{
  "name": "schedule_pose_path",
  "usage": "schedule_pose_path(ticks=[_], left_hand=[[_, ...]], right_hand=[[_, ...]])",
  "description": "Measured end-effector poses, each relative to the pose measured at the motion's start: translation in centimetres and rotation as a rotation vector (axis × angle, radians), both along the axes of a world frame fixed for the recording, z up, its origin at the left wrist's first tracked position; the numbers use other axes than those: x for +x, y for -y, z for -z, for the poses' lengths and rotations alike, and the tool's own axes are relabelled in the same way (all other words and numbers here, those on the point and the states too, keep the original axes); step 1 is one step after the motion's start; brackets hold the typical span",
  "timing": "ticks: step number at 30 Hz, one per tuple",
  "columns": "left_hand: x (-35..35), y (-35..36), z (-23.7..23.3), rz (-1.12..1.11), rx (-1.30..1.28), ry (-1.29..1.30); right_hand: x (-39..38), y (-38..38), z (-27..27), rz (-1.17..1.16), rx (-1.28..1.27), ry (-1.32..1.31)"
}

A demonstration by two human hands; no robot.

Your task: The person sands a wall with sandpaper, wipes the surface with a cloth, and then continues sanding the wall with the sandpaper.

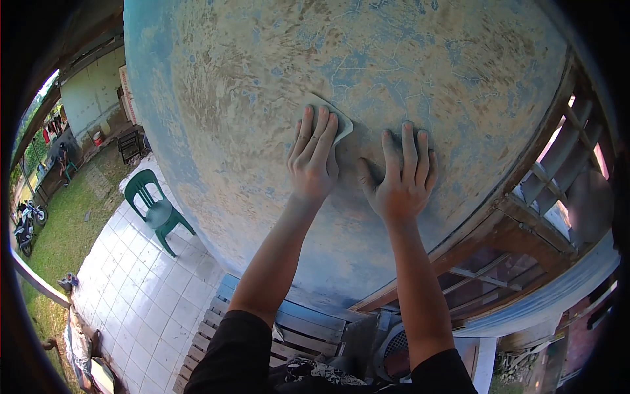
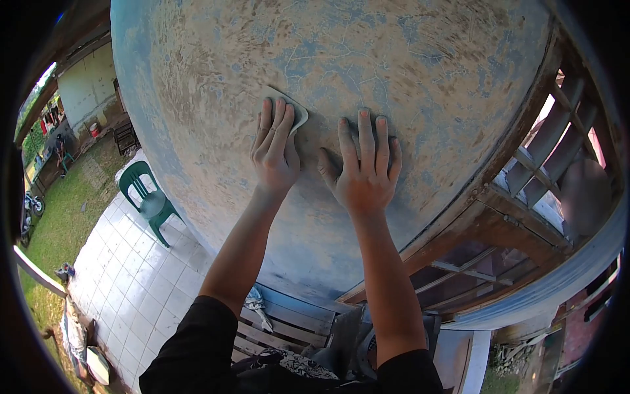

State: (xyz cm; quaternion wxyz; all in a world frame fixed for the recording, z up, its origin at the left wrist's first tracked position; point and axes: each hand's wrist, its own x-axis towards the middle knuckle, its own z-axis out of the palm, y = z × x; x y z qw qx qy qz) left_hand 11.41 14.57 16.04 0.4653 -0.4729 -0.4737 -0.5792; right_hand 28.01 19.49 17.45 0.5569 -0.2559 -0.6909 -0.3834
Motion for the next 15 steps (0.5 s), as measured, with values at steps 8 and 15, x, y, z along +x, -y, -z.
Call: schedule_pose_path(ticks=[8, 15], left_hand=[[0.4, 1.1, 4.5, 0.086, -0.058, 0.058], [-0.9, 1.0, 0.1, 0.054, -0.024, -0.094]], right_hand=[[0.1, -0.3, 0.1, -0.025, 0.017, 0.022], [0.1, -0.3, 0.1, 0.004, 0.042, 0.039]])
